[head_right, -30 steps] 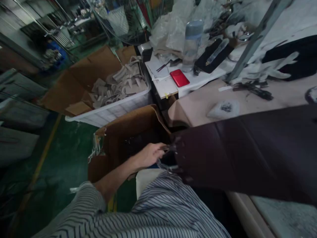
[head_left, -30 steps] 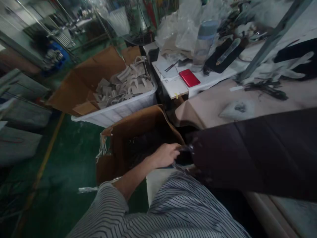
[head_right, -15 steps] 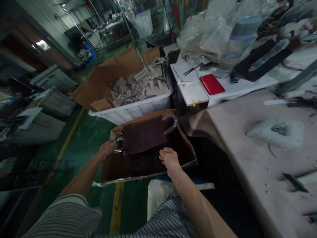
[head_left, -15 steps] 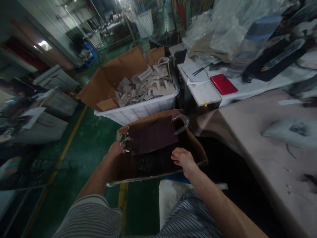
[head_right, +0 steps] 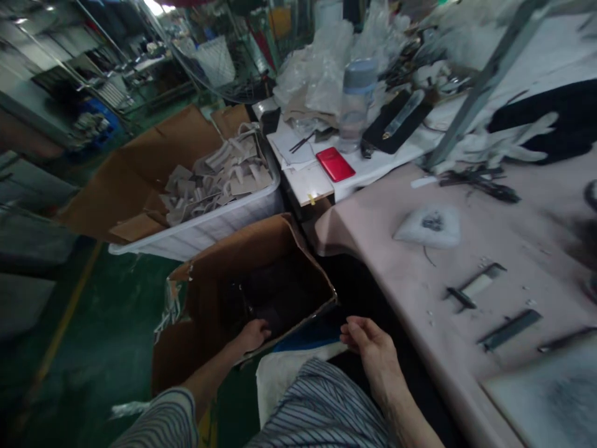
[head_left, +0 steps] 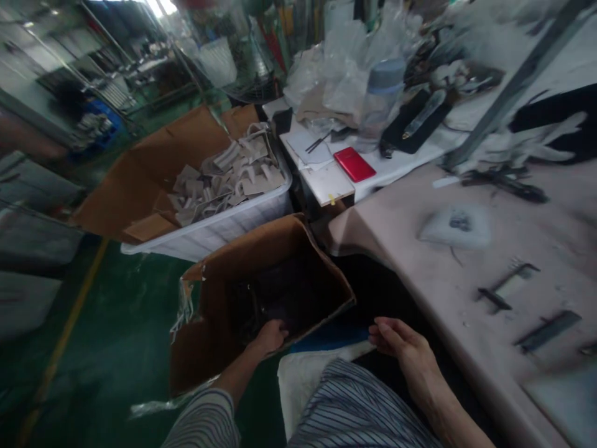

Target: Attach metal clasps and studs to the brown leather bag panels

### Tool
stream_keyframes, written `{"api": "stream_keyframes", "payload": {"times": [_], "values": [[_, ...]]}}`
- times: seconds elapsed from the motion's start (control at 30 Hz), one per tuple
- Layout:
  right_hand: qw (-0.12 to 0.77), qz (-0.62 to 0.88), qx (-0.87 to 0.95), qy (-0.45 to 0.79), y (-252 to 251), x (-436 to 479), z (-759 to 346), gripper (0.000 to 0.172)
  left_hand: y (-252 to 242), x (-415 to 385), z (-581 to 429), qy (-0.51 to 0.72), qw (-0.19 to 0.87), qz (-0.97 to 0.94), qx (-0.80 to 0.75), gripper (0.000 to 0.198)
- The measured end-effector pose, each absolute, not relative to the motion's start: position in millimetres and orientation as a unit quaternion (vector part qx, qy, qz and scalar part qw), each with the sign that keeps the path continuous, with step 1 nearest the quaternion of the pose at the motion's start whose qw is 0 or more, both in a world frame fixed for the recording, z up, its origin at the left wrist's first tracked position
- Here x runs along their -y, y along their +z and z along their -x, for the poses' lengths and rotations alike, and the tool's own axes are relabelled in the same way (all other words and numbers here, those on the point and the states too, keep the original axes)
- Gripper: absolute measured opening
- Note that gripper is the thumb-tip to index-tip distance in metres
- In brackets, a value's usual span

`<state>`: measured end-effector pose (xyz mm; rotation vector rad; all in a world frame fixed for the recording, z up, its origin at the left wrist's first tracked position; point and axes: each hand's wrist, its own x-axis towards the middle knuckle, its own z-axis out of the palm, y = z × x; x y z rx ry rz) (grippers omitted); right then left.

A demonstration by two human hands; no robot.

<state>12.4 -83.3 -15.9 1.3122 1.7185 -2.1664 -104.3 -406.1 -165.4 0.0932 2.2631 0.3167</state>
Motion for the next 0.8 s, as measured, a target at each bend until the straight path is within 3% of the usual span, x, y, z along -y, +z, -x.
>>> {"api": "stream_keyframes", "payload": {"times": [0.3, 0.5, 0.8], "values": [[-0.033, -0.458, -0.666, -0.588, -2.7, 40.1, -80.2, 0.059, -156.9, 329.7, 113.4, 0.133, 0.416, -0.108, -0.893, 0.034], [-0.02, -0.408, -0.791, -0.456, -9.9, 29.3, -96.3, 0.051, -170.4, 355.3, 98.4, 0.129, 0.425, -0.022, -0.896, 0.033], [0.001, -0.189, -0.884, -0.427, -29.8, 75.3, -20.4, 0.037, -165.3, 402.5, 85.1, 0.109, 0.42, 0.043, -0.9, 0.041]]}}
